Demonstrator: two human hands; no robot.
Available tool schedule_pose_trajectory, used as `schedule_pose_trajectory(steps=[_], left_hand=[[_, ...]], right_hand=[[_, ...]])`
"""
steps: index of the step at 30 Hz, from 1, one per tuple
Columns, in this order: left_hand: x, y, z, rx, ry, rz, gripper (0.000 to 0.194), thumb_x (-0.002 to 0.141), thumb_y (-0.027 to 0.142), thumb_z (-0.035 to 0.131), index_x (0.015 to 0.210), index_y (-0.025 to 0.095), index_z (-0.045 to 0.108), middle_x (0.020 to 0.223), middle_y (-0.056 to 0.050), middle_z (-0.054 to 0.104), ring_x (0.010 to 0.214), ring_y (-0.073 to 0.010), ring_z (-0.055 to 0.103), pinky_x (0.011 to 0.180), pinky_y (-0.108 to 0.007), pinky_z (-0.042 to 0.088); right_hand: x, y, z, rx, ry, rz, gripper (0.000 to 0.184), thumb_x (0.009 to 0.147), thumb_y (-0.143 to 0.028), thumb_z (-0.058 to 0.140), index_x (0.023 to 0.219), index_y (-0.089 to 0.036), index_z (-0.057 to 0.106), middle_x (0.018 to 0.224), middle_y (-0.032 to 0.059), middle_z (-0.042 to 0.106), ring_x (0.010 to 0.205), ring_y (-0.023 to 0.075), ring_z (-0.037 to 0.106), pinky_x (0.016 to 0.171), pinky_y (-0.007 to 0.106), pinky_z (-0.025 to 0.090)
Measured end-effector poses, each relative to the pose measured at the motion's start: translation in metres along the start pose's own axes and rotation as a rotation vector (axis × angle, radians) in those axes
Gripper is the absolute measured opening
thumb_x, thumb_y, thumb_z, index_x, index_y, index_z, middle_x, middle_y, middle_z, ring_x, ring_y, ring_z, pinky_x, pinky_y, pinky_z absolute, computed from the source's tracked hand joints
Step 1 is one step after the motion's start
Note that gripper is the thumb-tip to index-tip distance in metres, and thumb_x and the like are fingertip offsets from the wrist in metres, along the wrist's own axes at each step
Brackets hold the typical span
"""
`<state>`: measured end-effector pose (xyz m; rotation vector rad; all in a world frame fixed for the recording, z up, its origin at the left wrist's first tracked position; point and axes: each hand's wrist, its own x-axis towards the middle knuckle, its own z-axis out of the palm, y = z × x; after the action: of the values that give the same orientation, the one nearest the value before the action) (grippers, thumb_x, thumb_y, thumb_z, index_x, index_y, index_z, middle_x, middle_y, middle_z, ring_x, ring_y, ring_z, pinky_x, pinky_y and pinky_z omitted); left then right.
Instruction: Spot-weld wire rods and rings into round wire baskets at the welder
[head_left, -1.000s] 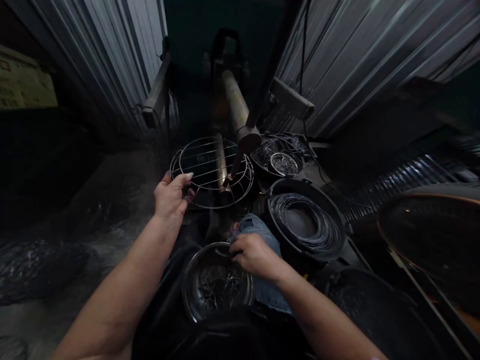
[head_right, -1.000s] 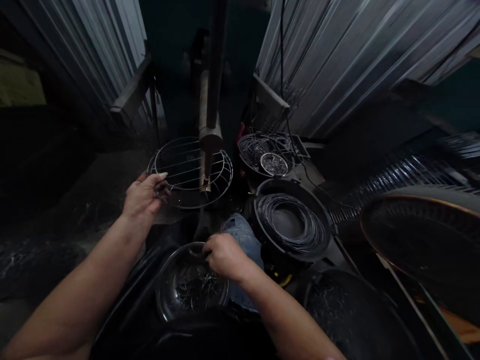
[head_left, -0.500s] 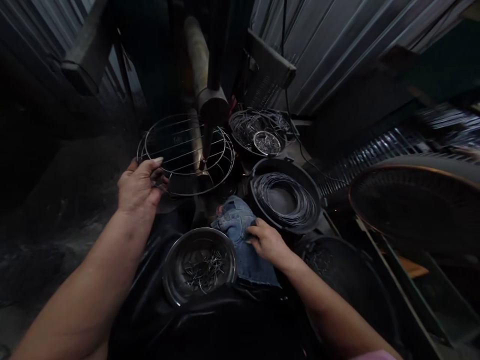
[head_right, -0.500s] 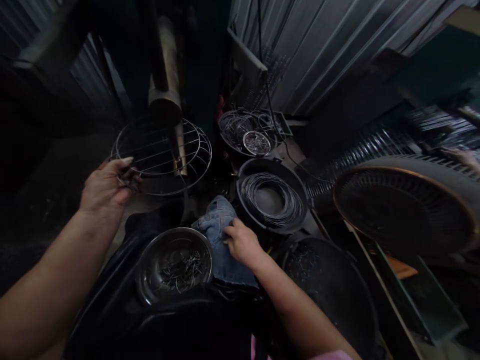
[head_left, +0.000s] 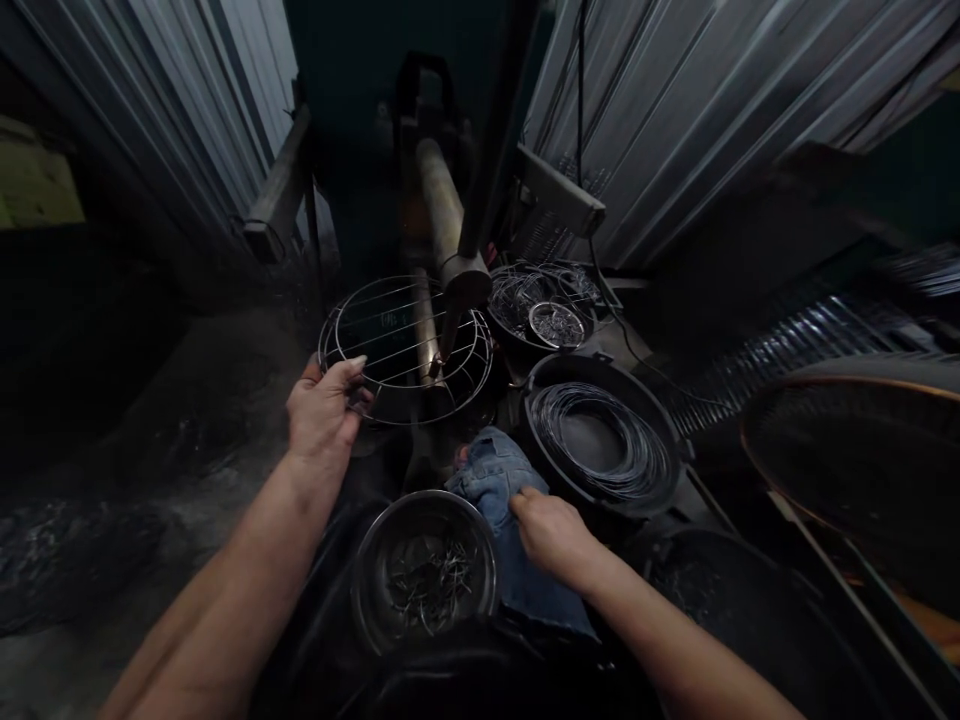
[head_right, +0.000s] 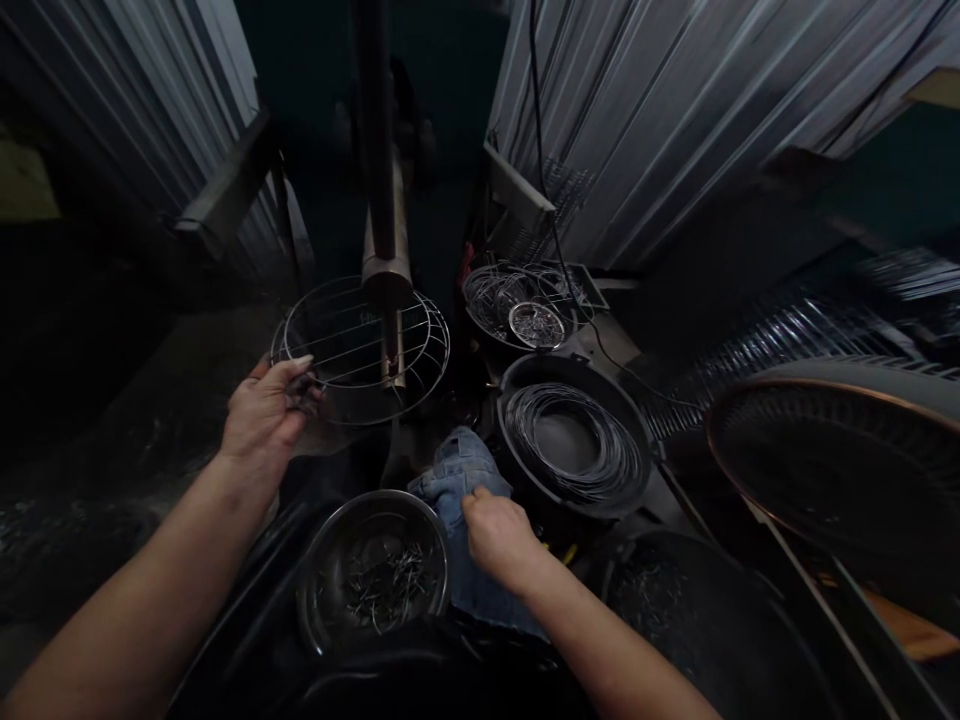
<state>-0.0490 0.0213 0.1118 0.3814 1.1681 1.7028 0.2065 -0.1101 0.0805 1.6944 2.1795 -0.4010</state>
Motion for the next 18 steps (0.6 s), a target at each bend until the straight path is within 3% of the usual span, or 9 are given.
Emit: schedule_pose_trajectory(steps=[5,8,11,15,18], left_hand=[[0.001,0.001,-0.006,-0.018,0.004,0.007,0.042,0.042,0.016,0.079,0.075,0.017,0.054,0.058,0.006,0.054,0.048,-0.0094,0.05,0.041,-0.02,0.04],[0.001,0.001,-0.008,-0.016,0.001,0.01,0.04,0.044,0.016,0.078,0.075,0.017,0.054,0.057,0.006,0.053,0.049,-0.0093,0.05,0.041,-0.02,0.04],[-0.002,0.001,-0.007,-0.022,-0.003,0.0,0.038,0.044,0.017,0.077,0.071,0.018,0.05,0.055,0.006,0.051,0.049,-0.0094,0.049,0.041,-0.019,0.039],[-0.006,-0.002,-0.006,-0.026,-0.031,-0.013,0.04,0.044,0.016,0.076,0.072,0.019,0.048,0.055,0.007,0.05,0.049,-0.0084,0.049,0.044,-0.019,0.04],[-0.01,-0.002,-0.008,-0.022,-0.031,-0.02,0.041,0.044,0.016,0.076,0.074,0.02,0.049,0.055,0.007,0.05,0.049,-0.0085,0.049,0.044,-0.019,0.039]], right_hand=[[-0.01,-0.007,0.024,0.085,0.06,0.135,0.032,0.087,-0.006,0.038,0.107,-0.017,0.061,0.114,0.0113,0.059,0.079,0.0178,0.066,0.063,0.024,0.046],[-0.014,-0.002,0.044,0.253,0.272,0.24,0.033,0.083,-0.011,0.049,0.114,-0.013,0.06,0.117,0.0152,0.06,0.096,0.0234,0.064,0.08,0.029,0.049],[-0.009,0.012,0.053,0.48,0.419,0.274,0.034,0.074,-0.012,0.057,0.108,-0.013,0.064,0.106,0.0126,0.066,0.101,0.0249,0.062,0.089,0.034,0.048],[-0.001,0.031,0.046,0.706,0.368,0.246,0.033,0.069,-0.016,0.062,0.101,-0.016,0.068,0.094,0.0065,0.07,0.084,0.0211,0.065,0.079,0.031,0.05],[-0.005,0.035,0.038,0.608,0.312,0.252,0.033,0.07,-0.016,0.061,0.103,-0.017,0.069,0.097,0.007,0.071,0.089,0.0216,0.065,0.08,0.03,0.049]])
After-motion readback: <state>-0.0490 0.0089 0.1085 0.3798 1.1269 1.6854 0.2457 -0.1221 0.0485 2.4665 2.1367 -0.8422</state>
